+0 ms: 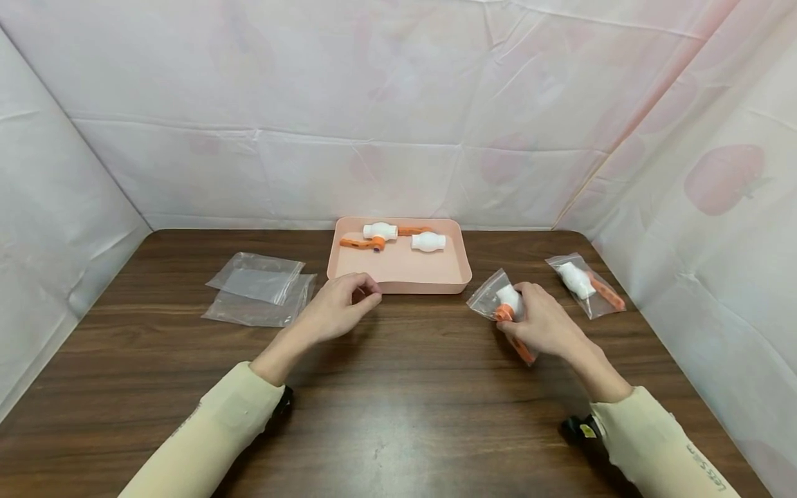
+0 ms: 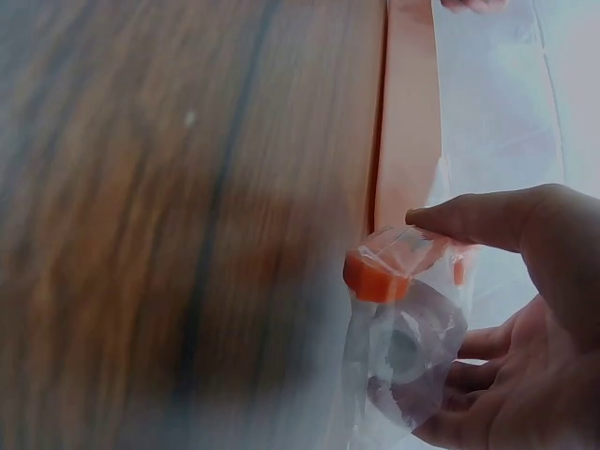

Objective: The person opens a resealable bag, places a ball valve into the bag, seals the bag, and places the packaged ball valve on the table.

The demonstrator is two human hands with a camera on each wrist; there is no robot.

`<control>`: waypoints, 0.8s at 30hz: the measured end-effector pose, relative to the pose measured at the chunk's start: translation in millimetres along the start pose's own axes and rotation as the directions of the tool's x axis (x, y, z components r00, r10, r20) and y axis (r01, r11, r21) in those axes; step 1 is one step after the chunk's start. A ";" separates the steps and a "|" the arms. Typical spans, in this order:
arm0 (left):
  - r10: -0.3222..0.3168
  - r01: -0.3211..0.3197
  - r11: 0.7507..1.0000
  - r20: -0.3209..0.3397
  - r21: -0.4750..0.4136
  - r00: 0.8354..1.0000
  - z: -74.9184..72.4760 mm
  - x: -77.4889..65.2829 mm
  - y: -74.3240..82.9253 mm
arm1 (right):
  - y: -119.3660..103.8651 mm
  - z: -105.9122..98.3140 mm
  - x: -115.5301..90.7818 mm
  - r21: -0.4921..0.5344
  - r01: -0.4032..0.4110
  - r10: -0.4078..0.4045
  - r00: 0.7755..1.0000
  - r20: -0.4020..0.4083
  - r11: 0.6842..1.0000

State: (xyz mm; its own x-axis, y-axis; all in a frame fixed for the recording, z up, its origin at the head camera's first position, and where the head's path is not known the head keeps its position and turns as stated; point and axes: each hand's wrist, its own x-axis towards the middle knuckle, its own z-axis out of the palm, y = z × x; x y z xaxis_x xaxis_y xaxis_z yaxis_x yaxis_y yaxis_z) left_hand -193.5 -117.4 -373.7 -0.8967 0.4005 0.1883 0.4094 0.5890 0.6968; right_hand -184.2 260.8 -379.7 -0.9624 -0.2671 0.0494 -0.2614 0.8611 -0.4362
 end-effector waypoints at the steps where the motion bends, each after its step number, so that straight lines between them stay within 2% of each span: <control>1: -0.001 0.000 1.000 0.003 0.002 1.000 -0.1 -0.1 -0.1 | 2.1 -1.5 -1.3 -0.002 -0.014 0.014 1.000 0.008 1.000; 7: -0.014 0.014 1.000 0.030 0.013 0.999 -0.3 0.2 -0.9 | 14.3 -11.0 -9.0 -0.027 -0.087 0.089 0.994 0.068 0.996; 17: -0.013 0.012 1.000 0.038 0.028 0.999 0.5 -0.7 -2.0 | 36.3 -29.7 -18.7 -0.078 -0.136 0.146 0.977 0.153 0.988; 20: -0.011 0.010 0.999 0.038 0.030 0.999 -0.2 -1.2 -2.8 | 42.1 -32.0 -18.7 -0.083 -0.150 0.161 0.975 0.150 0.985; 24: -0.005 0.004 0.999 0.040 0.034 0.999 -1.0 -1.5 -4.2 | 48.1 -30.5 -15.4 -0.084 -0.146 0.155 0.982 0.107 0.986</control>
State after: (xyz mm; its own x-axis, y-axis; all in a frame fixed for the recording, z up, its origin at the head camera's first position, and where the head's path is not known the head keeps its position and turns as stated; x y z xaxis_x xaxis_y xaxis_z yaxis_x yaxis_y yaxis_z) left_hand -194.0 -121.2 -376.3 -0.8914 0.4251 0.1573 0.4116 0.6138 0.6736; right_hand -184.2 319.5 -374.1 -0.9777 -0.1757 -0.1153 -0.1234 0.9242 -0.3615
